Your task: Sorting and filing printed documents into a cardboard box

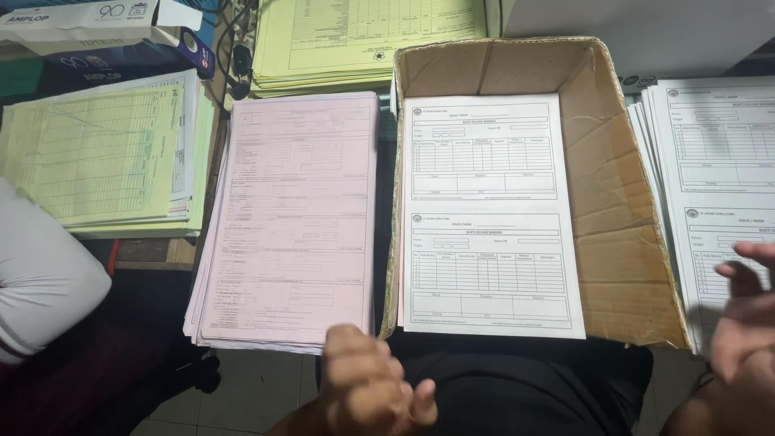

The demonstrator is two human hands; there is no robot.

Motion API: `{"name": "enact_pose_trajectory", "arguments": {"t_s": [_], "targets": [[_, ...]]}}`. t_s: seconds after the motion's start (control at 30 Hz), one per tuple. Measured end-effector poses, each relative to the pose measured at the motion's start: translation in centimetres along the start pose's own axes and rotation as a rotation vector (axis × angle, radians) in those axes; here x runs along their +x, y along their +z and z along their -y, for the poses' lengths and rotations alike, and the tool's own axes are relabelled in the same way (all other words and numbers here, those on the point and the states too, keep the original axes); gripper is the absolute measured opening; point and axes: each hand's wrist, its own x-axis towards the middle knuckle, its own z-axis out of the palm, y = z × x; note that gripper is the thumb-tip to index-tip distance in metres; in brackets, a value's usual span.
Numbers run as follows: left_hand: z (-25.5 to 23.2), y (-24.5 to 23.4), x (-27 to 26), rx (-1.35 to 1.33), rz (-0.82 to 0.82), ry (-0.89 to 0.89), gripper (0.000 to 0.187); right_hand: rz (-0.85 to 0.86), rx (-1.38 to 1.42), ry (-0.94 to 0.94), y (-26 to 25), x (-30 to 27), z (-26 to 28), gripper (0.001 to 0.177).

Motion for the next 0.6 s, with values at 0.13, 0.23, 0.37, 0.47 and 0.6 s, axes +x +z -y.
{"name": "enact_pose_trajectory", "arguments": {"t_s": [0.13, 0.23, 0.37, 0.47, 0.6], "targets": [[-0.6, 0.4, 0.4, -0.354, 0.032, -0.686, 0.038, 0.120, 0.163, 0.429, 7.2, 3.2, 11.1, 0.069], [-0.6, 0.3, 1.6, -0.640, 0.218, -0.823, 0.046, 0.295, 0.225, 0.849, 7.5, 3.6, 10.9, 0.115], [-0.1, 0.7, 0.6, -0.427, 0.193, -0.631, 0.044, 0.179, 0.238, 0.649, 7.8, 1.8, 10.9, 0.099], [0.3, 1.0, 0.1, -0.263, 0.201, -0.494, 0.038, -0.103, 0.107, 0.050, 4.9, -1.3, 8.8, 0.061], [0.5, 1.4, 0.5, -0.263, 0.263, -0.602, 0.028, 0.431, -0.292, -0.377, 2.2, -0.9, 9.6, 0.025]]}}
